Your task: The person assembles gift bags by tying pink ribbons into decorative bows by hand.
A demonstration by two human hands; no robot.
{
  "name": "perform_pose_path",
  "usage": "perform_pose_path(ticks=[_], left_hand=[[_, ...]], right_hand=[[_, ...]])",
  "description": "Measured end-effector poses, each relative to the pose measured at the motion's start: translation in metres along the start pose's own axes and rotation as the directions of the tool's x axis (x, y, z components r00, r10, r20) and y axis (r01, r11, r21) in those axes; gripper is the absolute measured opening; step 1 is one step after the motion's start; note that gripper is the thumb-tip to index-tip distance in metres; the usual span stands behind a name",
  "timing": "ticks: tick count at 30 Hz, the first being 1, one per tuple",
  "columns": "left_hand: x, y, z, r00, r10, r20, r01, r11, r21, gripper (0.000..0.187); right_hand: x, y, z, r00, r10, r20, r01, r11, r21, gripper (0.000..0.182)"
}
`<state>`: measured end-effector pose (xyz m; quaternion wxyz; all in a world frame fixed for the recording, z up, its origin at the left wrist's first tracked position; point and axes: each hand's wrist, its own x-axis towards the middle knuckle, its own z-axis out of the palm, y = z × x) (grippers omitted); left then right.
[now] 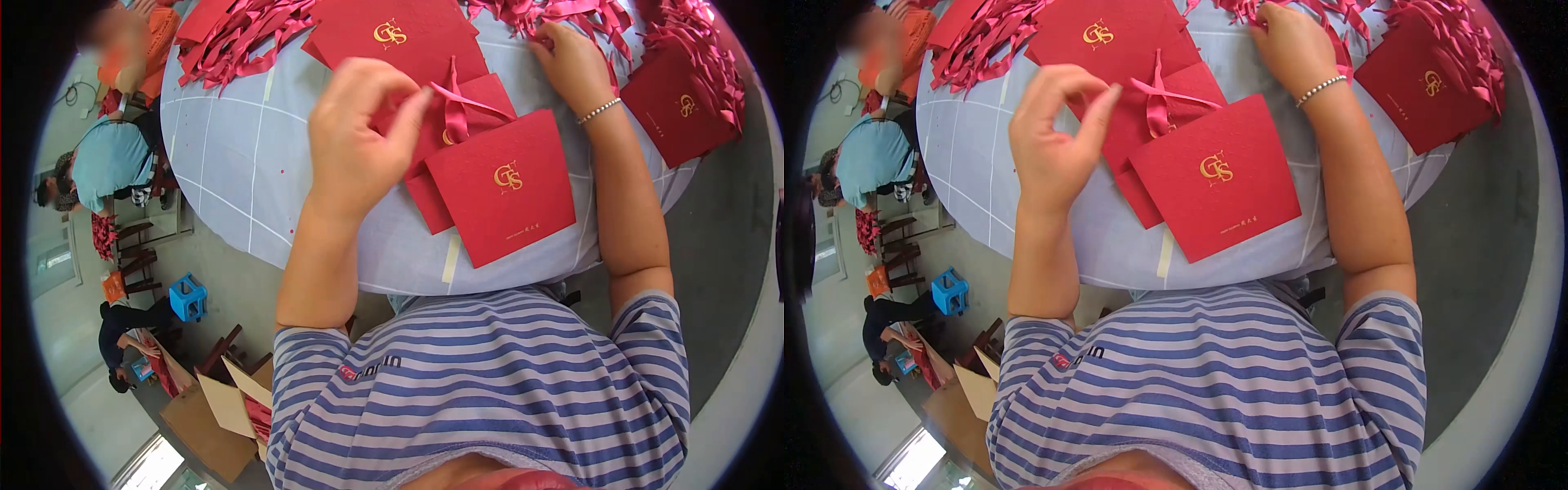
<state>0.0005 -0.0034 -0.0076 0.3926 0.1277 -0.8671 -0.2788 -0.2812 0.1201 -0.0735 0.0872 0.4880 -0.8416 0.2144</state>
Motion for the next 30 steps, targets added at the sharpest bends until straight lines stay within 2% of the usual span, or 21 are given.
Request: perform_pose_path(ticks=[2, 3, 5, 7, 8, 9, 10, 11, 12, 13, 15, 17, 19, 20, 22, 23, 25, 26, 28, 29, 30], left_hand=[[-0.005, 0.009, 0.002, 0.966, -0.017, 0.257, 0.056, 0.988, -0.146, 0.016], [-0.008, 0.012, 0.002, 0.932, 0.015, 0.361, 0.033, 0.991, -0.128, 0.023], [-0.010, 0.013, 0.007, 0.921, 0.046, 0.387, -0.019, 0.997, -0.074, 0.026], [-0.011, 0.013, 0.006, 0.889, 0.062, 0.453, -0.080, 0.997, 0.020, 0.035], [-0.012, 0.013, 0.007, 0.890, 0.062, 0.452, -0.080, 0.997, 0.020, 0.035], [-0.013, 0.013, 0.008, 0.876, 0.001, 0.483, -0.013, 1.000, 0.022, 0.034], [-0.013, 0.013, 0.008, 0.856, -0.061, 0.513, 0.055, 0.998, 0.027, 0.033], [-0.014, 0.013, 0.007, 0.857, -0.065, 0.511, 0.058, 0.998, 0.031, 0.033], [-0.014, 0.012, 0.006, 0.857, -0.050, 0.512, 0.059, 0.998, -0.001, 0.033], [-0.014, 0.011, 0.006, 0.858, -0.034, 0.513, 0.061, 0.998, -0.036, 0.034], [-0.014, 0.012, 0.005, 0.852, -0.069, 0.518, 0.124, 0.990, -0.072, 0.032], [-0.013, 0.013, 0.004, 0.845, -0.103, 0.525, 0.183, 0.978, -0.104, 0.030], [-0.012, 0.014, 0.003, 0.835, -0.080, 0.545, 0.170, 0.978, -0.118, 0.027], [-0.012, 0.014, 0.003, 0.835, -0.079, 0.545, 0.169, 0.979, -0.118, 0.027], [-0.013, 0.013, 0.004, 0.845, -0.045, 0.533, 0.117, 0.988, -0.102, 0.026], [-0.014, 0.011, 0.004, 0.845, -0.044, 0.533, 0.116, 0.988, -0.102, 0.026], [-0.015, 0.007, 0.003, 0.867, 0.015, 0.498, 0.026, 0.997, -0.075, 0.023], [-0.014, 0.007, 0.002, 0.868, 0.013, 0.497, 0.027, 0.997, -0.073, 0.023], [-0.012, 0.007, -0.002, 0.891, -0.109, 0.441, 0.191, 0.971, -0.147, 0.019], [-0.010, 0.007, -0.006, 0.879, -0.182, 0.440, 0.271, 0.951, -0.147, 0.015], [-0.008, 0.004, -0.008, 0.879, -0.187, 0.439, 0.276, 0.950, -0.146, 0.015]], right_hand=[[-0.003, 0.015, 0.000, 1.000, -0.025, -0.018, 0.025, 0.999, 0.025, 0.021], [-0.005, 0.016, -0.004, 0.998, -0.011, -0.054, 0.015, 0.996, 0.085, 0.019], [-0.005, 0.014, -0.012, 0.988, -0.023, -0.151, 0.046, 0.987, 0.155, 0.017], [-0.004, 0.003, -0.015, 0.932, 0.023, -0.361, 0.138, 0.900, 0.413, 0.020], [-0.004, -0.002, -0.017, 0.931, 0.101, -0.350, 0.121, 0.820, 0.559, 0.021], [-0.004, -0.005, -0.018, 0.932, 0.099, -0.349, 0.122, 0.820, 0.559, 0.021], [-0.005, -0.008, -0.018, 0.942, 0.124, -0.312, 0.132, 0.718, 0.683, 0.012], [-0.005, -0.014, -0.019, 0.952, 0.143, -0.271, 0.135, 0.597, 0.791, 0.007], [-0.008, -0.019, -0.023, 0.972, 0.184, -0.146, 0.047, 0.455, 0.889, 0.010], [-0.010, -0.026, -0.029, 0.972, 0.183, -0.145, 0.047, 0.456, 0.889, 0.010], [-0.012, -0.039, -0.042, 0.969, 0.236, 0.079, -0.150, 0.302, 0.941, 0.010], [-0.010, -0.021, -0.035, 0.966, 0.225, 0.125, -0.198, 0.343, 0.918, 0.012], [-0.006, 0.026, -0.011, 0.969, 0.043, 0.245, -0.248, 0.090, 0.965, 0.018], [-0.006, 0.020, -0.014, 0.969, 0.043, 0.244, -0.247, 0.090, 0.965, 0.018], [-0.008, 0.007, -0.018, 0.947, 0.243, 0.211, -0.273, 0.261, 0.926, 0.018], [-0.009, -0.002, -0.021, 0.947, 0.243, 0.210, -0.272, 0.262, 0.926, 0.018], [-0.011, -0.016, -0.025, 0.982, 0.179, -0.065, -0.062, 0.624, 0.779, 0.020], [-0.009, -0.014, -0.024, 0.982, 0.177, -0.064, -0.061, 0.623, 0.780, 0.020], [-0.007, -0.009, -0.020, 0.931, 0.025, -0.364, 0.198, 0.805, 0.560, 0.021], [-0.009, -0.013, -0.025, 0.921, 0.030, -0.389, 0.177, 0.857, 0.484, 0.019], [-0.006, -0.017, -0.031, 0.869, -0.064, -0.490, 0.308, 0.845, 0.437, 0.019]])
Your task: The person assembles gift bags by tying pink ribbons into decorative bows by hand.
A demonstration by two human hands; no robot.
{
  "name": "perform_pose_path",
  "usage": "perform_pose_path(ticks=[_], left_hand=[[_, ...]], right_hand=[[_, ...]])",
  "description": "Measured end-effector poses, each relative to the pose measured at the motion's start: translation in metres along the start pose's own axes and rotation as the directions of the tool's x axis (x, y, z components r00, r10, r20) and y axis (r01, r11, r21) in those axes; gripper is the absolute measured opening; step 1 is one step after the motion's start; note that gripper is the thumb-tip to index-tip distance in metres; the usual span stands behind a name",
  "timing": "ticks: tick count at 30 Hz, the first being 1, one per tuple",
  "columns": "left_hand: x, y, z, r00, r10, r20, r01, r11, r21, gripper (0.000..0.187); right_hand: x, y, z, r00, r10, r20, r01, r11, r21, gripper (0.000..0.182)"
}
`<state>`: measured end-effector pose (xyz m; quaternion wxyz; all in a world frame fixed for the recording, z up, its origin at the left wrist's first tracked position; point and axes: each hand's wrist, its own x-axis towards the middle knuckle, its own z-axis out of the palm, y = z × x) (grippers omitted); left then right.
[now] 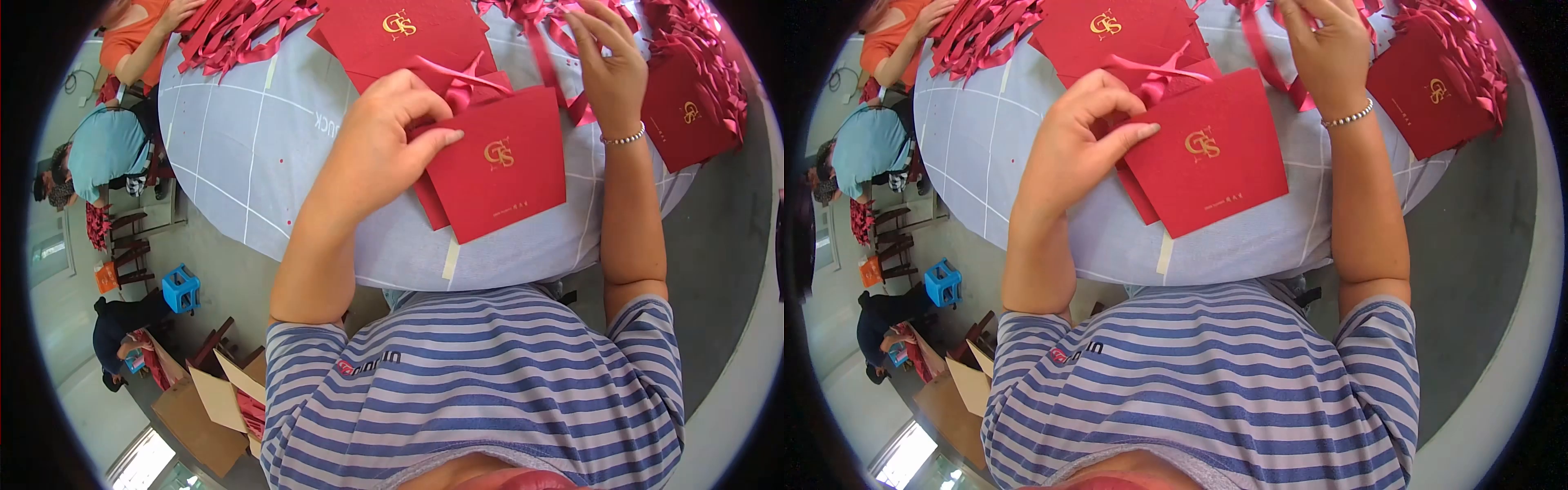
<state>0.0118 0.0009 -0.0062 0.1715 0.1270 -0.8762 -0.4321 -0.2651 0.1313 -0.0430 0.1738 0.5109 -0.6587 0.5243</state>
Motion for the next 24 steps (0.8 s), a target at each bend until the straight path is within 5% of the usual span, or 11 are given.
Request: perform_pose_path(ticks=[1, 5, 8, 11, 24], left_hand=[[0.002, -0.004, -0.002, 1.000, 0.005, -0.024, -0.005, 1.000, -0.002, 0.015], [0.003, -0.008, -0.006, 0.995, -0.082, -0.064, 0.081, 0.997, -0.021, 0.014], [0.004, -0.007, -0.006, 0.991, -0.120, -0.066, 0.118, 0.992, -0.032, 0.015], [0.005, -0.008, -0.005, 0.991, -0.121, -0.061, 0.118, 0.992, -0.041, 0.014], [0.006, -0.016, -0.004, 0.994, -0.084, -0.067, 0.075, 0.989, -0.126, 0.011]], right_hand=[[0.004, -0.005, 0.000, 0.989, -0.139, -0.048, 0.140, 0.990, 0.017, 0.019], [-0.003, -0.051, -0.007, 0.935, 0.162, 0.316, -0.265, 0.911, 0.316, 0.019], [-0.010, -0.073, 0.003, 0.824, -0.093, 0.560, -0.080, 0.957, 0.278, 0.015], [-0.017, -0.081, 0.016, 0.810, -0.211, 0.547, 0.009, 0.938, 0.348, 0.011], [-0.028, -0.092, 0.024, 0.830, -0.141, 0.540, -0.021, 0.959, 0.284, 0.012]])
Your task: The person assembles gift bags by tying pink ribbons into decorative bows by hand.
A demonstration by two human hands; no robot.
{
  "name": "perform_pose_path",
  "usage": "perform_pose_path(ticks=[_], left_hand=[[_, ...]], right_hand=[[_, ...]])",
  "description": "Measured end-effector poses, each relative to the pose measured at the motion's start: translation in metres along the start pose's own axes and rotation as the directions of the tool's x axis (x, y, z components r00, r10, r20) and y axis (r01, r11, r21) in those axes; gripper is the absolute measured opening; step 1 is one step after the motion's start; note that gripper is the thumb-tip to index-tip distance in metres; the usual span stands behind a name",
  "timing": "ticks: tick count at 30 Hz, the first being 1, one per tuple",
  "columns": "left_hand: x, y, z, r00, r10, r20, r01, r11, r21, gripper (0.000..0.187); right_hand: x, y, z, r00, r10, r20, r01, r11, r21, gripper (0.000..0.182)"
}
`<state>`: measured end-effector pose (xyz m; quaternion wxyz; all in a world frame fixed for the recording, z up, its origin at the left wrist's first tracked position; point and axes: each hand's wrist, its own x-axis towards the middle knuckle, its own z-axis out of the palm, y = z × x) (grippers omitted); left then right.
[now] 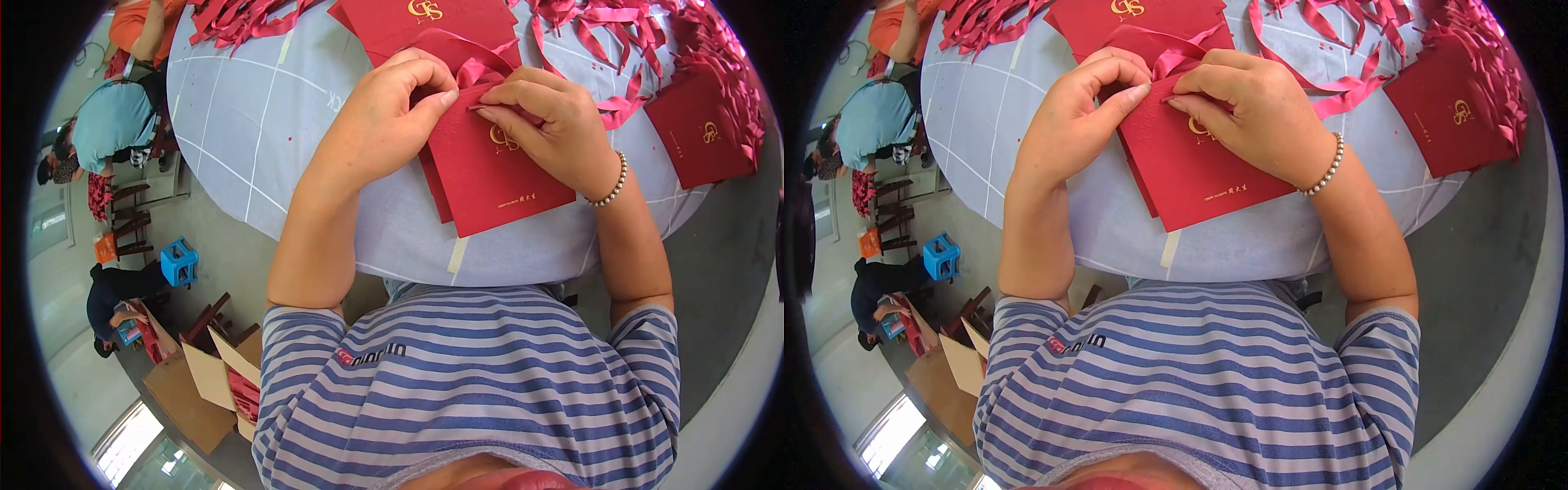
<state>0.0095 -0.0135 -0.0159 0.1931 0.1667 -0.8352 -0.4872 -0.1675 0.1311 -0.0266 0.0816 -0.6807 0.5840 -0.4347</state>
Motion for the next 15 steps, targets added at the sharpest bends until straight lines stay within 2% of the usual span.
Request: perform_pose_path(ticks=[5, 12, 15], left_hand=[[0.000, 0.000, 0.001, 0.999, 0.042, -0.012, -0.041, 0.999, 0.021, 0.010], [0.000, 0.002, 0.004, 0.995, 0.084, -0.046, -0.083, 0.996, 0.031, 0.009], [0.001, -0.003, 0.005, 0.990, 0.127, -0.067, -0.123, 0.990, 0.062, 0.009]], right_hand=[[0.001, -0.005, 0.006, 0.995, 0.087, -0.043, -0.087, 0.996, 0.001, 0.010], [0.001, -0.005, 0.009, 0.999, 0.043, -0.024, -0.044, 0.999, -0.032, 0.014], [0.001, -0.012, 0.008, 0.991, 0.132, -0.026, -0.133, 0.990, -0.039, 0.014]])
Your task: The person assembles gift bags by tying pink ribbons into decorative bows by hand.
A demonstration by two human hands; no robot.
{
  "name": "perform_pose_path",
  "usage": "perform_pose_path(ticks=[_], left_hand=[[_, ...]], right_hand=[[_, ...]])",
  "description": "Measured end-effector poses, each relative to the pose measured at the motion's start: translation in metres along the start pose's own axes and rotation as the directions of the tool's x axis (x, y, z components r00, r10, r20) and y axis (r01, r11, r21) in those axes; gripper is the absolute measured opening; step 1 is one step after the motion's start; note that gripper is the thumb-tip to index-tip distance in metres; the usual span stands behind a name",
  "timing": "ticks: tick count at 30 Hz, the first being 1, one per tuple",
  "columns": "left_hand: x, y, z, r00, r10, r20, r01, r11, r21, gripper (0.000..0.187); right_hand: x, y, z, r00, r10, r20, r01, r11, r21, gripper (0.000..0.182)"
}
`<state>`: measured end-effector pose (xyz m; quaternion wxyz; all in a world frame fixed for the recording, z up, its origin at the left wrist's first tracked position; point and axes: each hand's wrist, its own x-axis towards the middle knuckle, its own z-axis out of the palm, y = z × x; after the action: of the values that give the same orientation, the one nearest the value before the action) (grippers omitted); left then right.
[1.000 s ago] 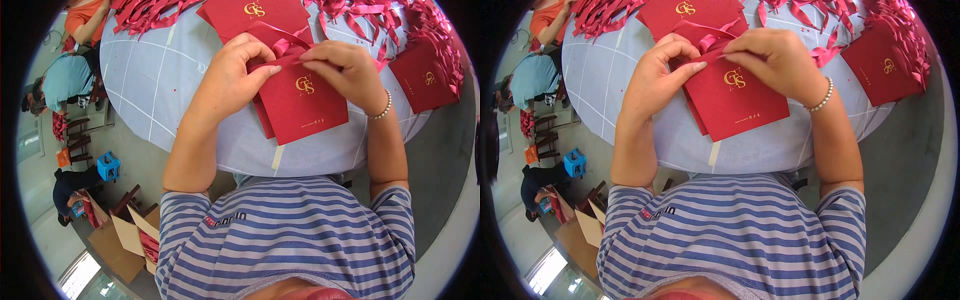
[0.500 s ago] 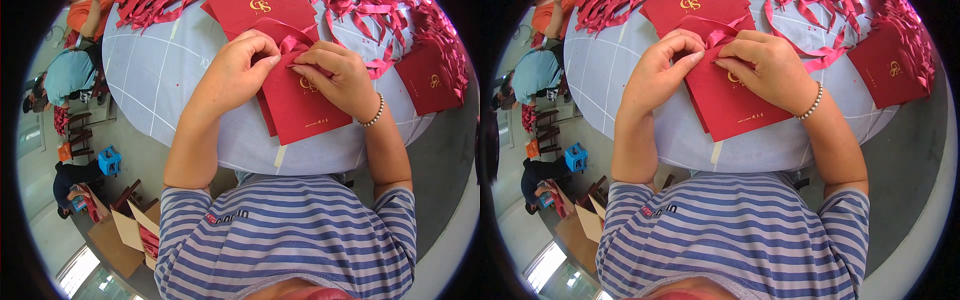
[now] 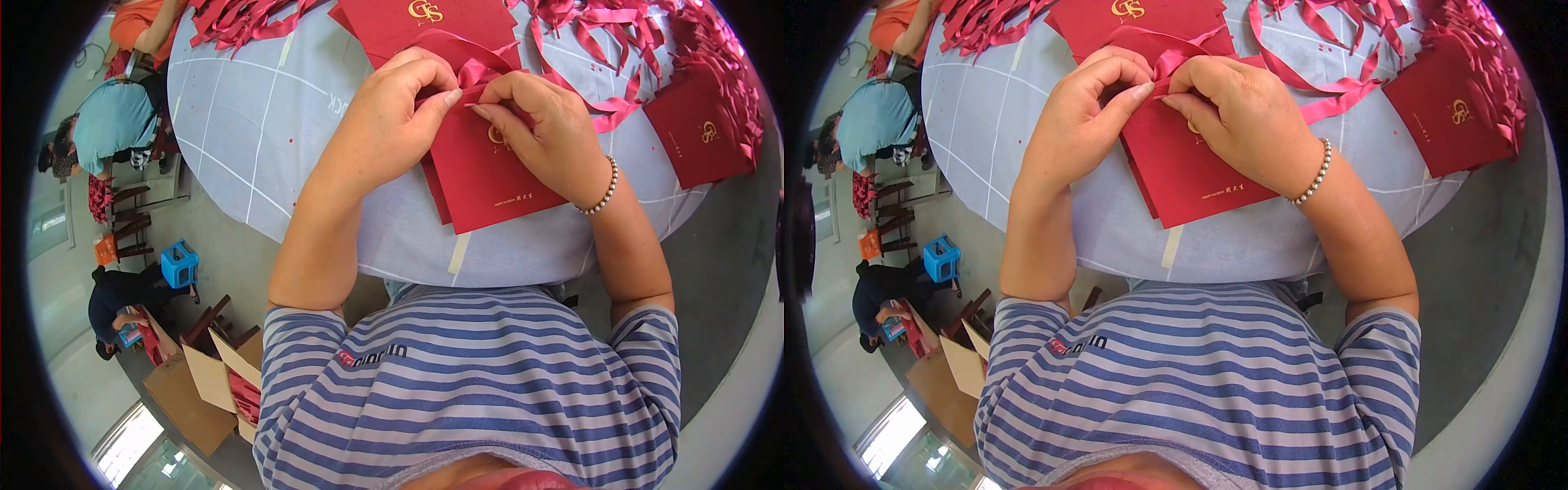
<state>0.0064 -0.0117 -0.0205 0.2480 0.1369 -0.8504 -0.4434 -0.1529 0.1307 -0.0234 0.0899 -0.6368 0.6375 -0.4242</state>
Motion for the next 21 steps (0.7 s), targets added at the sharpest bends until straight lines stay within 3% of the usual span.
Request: perform_pose_path(ticks=[3, 5, 13, 19, 21], left_hand=[[0.000, 0.004, -0.001, 1.000, -0.026, 0.008, 0.025, 0.999, 0.031, 0.009], [0.000, 0.008, -0.003, 0.998, -0.049, 0.034, 0.048, 0.998, 0.052, 0.008], [0.000, 0.009, -0.002, 0.997, -0.061, 0.047, 0.057, 0.995, 0.080, 0.007], [-0.004, 0.006, 0.005, 1.000, 0.021, 0.016, -0.025, 0.975, 0.222, 0.010], [-0.005, 0.005, 0.007, 0.995, 0.104, 0.006, -0.100, 0.931, 0.351, 0.011]], right_hand=[[0.000, -0.002, 0.001, 0.995, 0.092, 0.046, -0.095, 0.994, 0.059, 0.012], [0.000, 0.001, 0.004, 0.996, -0.077, -0.050, 0.079, 0.996, 0.028, 0.012], [0.000, 0.000, 0.013, 0.988, -0.125, -0.094, 0.120, 0.991, -0.063, 0.010], [0.001, -0.005, 0.021, 0.968, -0.238, -0.076, 0.212, 0.943, -0.255, 0.010], [-0.001, -0.009, 0.025, 0.962, -0.266, -0.061, 0.233, 0.917, -0.324, 0.010]])
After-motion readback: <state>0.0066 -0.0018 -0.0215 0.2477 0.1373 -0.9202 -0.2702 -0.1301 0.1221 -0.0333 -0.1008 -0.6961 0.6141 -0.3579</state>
